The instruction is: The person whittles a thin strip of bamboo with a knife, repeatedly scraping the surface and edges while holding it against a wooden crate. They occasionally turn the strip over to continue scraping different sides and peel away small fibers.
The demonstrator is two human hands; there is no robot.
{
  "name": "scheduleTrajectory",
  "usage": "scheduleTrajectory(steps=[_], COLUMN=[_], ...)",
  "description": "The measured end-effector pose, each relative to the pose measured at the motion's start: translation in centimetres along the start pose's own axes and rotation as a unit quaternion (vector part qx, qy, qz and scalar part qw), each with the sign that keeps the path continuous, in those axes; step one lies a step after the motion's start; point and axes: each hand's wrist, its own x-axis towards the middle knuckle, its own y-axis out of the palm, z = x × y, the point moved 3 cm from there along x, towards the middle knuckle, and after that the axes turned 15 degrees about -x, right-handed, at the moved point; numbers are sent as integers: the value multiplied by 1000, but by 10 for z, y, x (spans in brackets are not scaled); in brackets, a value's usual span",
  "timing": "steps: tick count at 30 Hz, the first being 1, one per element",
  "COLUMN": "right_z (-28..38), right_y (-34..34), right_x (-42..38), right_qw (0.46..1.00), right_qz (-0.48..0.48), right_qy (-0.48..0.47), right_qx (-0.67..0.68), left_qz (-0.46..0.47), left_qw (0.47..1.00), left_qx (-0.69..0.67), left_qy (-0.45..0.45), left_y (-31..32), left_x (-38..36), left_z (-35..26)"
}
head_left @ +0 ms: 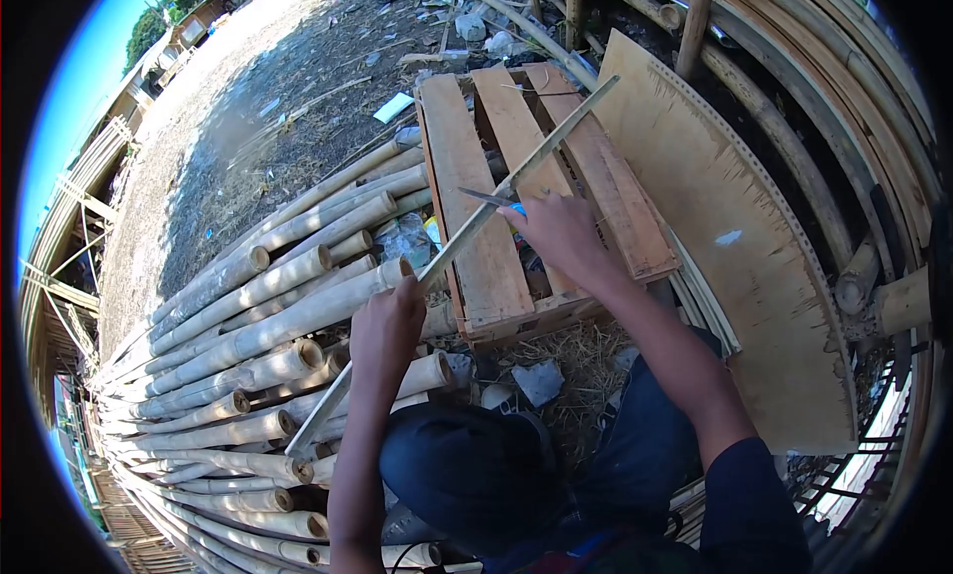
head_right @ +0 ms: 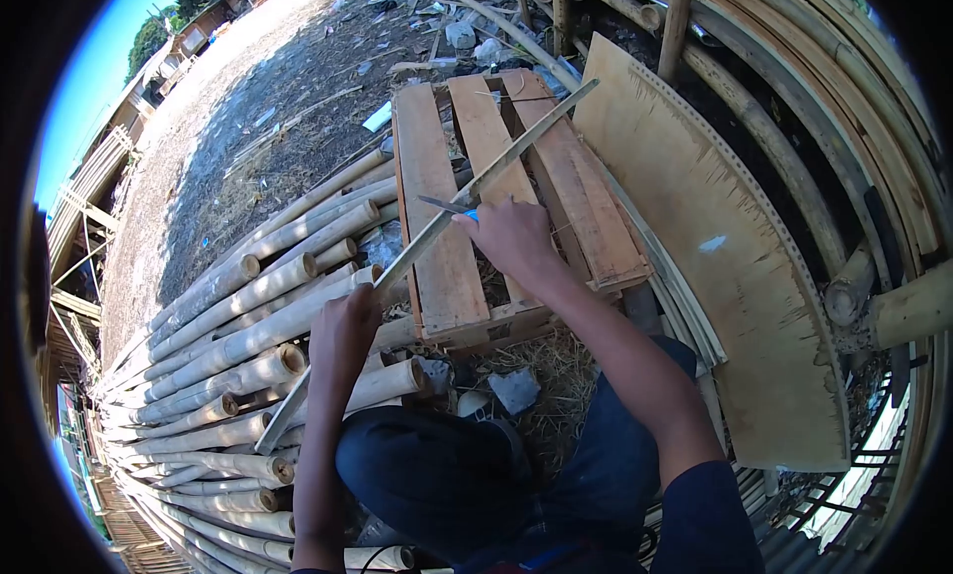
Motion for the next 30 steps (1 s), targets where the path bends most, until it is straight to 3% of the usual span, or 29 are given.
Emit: scheduleTrajectory(steps=[5,7,11,13,17,19,23,25,26,28,30], right_z=[-21,-44,-54,-41,-56,-79,-60,-37,-40,-56,-65], right_y=[-3,12,20,20,23,28,31,24,23,22,23], right_x=[6,13,15,13,25,33,29,25,26,29,32], right_qw=[997,983,986,983,984,976,982,985,985,981,980], right_qz=[-11,52,84,113,115,68,46,94,93,76,69], right_qy=[26,121,94,6,17,173,145,28,31,116,139], right_qx=[78,126,105,146,132,110,109,140,141,134,126], left_qz=[-17,-20,-28,-32,-42,-43,-54,-60,-66,-65,-71], left_qw=[1000,1000,999,999,999,999,998,995,992,992,991], left_qx=[11,19,21,19,13,16,27,53,78,80,82], left_qy=[-1,3,-11,-3,6,9,30,55,76,78,83], left_y=[-5,-5,-5,-5,-7,-8,-9,-10,-11,-10,-11], left_x=[-7,-7,-3,-4,-6,-7,-7,-8,-9,-10,-9], left_z=[0,3,1,2,1,-1,-1,0,-1,-2,-4])
